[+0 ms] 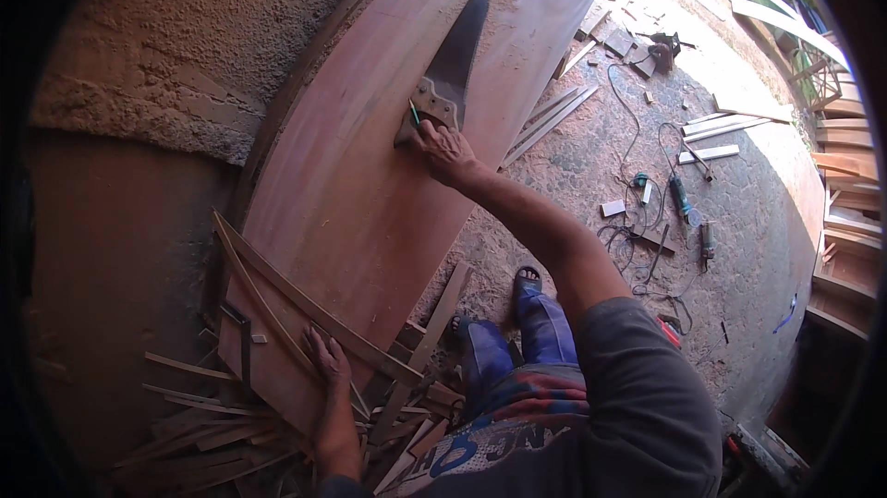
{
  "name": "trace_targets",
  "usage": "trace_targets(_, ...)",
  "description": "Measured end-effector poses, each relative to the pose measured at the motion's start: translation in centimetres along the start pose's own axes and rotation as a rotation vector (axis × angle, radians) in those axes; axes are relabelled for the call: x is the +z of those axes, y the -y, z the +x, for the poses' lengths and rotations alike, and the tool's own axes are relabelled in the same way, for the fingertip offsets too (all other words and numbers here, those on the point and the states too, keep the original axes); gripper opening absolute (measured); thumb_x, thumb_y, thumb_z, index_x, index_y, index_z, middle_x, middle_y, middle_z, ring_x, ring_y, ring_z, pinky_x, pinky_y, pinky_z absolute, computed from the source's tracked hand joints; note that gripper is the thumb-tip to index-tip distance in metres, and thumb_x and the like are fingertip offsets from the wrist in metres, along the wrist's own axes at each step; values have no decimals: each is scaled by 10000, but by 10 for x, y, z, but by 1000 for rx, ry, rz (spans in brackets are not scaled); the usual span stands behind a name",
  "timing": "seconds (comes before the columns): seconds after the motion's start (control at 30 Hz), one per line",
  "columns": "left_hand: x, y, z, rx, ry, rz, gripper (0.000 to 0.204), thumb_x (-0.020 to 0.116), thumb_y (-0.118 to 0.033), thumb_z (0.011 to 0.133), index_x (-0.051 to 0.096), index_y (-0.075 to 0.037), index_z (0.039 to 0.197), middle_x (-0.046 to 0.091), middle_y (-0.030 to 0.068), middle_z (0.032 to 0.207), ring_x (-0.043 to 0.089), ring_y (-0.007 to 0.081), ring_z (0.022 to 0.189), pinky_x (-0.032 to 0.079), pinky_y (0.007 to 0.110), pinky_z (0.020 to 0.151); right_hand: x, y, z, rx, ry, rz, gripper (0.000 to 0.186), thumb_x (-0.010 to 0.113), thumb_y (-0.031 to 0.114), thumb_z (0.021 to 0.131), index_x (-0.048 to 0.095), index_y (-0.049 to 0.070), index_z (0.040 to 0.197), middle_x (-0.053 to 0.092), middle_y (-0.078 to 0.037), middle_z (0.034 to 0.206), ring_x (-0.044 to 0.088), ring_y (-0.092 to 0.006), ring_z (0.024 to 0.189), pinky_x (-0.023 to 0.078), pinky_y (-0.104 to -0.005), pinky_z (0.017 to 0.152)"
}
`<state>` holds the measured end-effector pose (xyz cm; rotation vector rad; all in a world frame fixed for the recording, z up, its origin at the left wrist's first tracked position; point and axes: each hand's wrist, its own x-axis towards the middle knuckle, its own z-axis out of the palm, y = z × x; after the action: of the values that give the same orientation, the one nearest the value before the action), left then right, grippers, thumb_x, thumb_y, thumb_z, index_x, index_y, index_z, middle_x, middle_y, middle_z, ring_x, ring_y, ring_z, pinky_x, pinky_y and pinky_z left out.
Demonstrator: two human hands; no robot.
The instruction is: The person marks a large sheet of plywood with a pencil and a straightedge, then uses a circular saw to cut along the marked line. After cutting, the person measures the cut piece with a tape measure and repositions the plywood for further work.
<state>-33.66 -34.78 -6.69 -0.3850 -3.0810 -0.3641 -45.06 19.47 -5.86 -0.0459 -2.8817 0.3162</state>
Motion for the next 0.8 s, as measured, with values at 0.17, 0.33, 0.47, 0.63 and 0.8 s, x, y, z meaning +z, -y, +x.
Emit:
trace_targets(0.17, -4, -5, 0, -12, 16, -51, 639, 477, -287, 996, 309, 68, 1500, 264, 285, 1584, 219, 467, 1475, 229, 537, 1198, -53, -96, 36, 465, -292, -24, 541, 647, 142, 838, 472, 113, 1349, 525, -151, 1207, 596, -338, 1054, 487, -477, 869)
trace_targets(0.33, -3, -4, 2, -8, 32, -23, 634, 486, -275, 994, 310, 61, 1502, 260, 285, 1584, 213, 466, 1476, 222, 540, 1201, -92, -119, -56, 507, -524, 118, 669, 698, 150, 854, 394, 79, 1446, 499, -209, 1279, 603, -404, 1081, 518, -483, 877)
trace_targets(0.47, 3, 5, 0, -10, 37, -3, 639, 488, -281, 995, 307, 60, 1503, 272, 290, 1575, 217, 471, 1472, 217, 543, 1202, -67, -80, -211, 696, -359, 286, 760, 630, -8, 777, 338, 34, 1477, 494, -210, 1177, 563, -360, 1045, 510, -441, 884)
trace_targets(0.63, 11, 10, 0, 13, 4, -23, 643, 474, -292, 1000, 299, 63, 1506, 281, 292, 1571, 222, 469, 1471, 205, 548, 1204, -29, -12, -356, 897, -103, 431, 805, 592, 6, 766, 287, 47, 1510, 478, -245, 1214, 526, -421, 1138, 485, -467, 928)
trace_targets(0.8, 29, -35, 27, 4, -20, -40, 645, 456, -319, 1006, 304, 58, 1507, 292, 287, 1570, 227, 461, 1472, 182, 546, 1212, -30, -25, -346, 797, -113, 506, 467, 672, 71, 854, 553, 21, 1304, 608, -200, 1083, 590, -397, 1063, 483, -467, 911)
